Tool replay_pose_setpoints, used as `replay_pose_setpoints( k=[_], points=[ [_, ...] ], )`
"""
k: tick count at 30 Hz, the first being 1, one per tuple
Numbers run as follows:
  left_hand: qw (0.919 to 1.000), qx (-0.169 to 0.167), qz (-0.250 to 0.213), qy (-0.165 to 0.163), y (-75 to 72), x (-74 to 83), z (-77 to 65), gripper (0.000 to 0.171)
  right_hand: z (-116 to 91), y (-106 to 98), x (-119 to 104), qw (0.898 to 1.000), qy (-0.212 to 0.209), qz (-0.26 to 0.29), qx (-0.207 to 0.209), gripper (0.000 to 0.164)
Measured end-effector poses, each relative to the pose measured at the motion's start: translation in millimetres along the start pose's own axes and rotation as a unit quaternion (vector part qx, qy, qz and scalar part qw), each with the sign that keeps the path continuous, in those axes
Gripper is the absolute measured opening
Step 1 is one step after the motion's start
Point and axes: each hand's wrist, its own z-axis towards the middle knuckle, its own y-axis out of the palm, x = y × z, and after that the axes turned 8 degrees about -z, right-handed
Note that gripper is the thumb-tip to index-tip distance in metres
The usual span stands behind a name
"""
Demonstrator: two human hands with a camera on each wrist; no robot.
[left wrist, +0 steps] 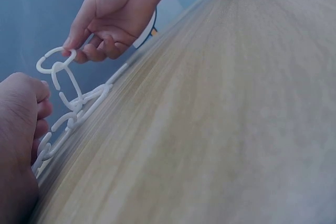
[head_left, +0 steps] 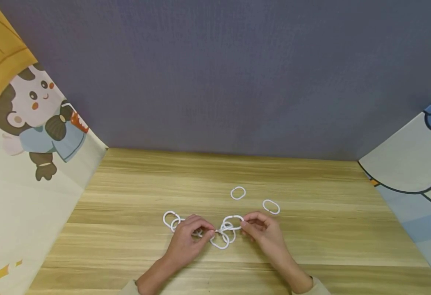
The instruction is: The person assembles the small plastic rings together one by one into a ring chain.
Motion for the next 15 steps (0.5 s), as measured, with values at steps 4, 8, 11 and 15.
replay_pose_setpoints(
  k=[4, 8, 11, 15],
  points=[
    [0.9999, 0.013, -0.003, -0.002, 0.8, 1.1, 0.0, 0.014, -2.4, 2.7, 0.4, 1.000, 0.005, -0.001, -0.005, 0.019],
    [0.9998, 0.020, -0.005, 0.002, 0.8, 1.9, 0.5, 0.020, -4.9, 4.4, 0.4, 1.000, 0.003, -0.006, -0.017, 0.021],
    [0.9997, 0.023, -0.009, 0.006, 0.5, 1.1, 0.8, 0.019, -6.6, 5.3, 1.0, 0.999, -0.009, -0.012, -0.029, 0.021],
    [0.9995, 0.025, -0.015, 0.013, 0.2, -0.5, 1.0, 0.018, -7.9, 6.9, 1.4, 0.999, -0.018, -0.014, -0.042, 0.021]
  ],
)
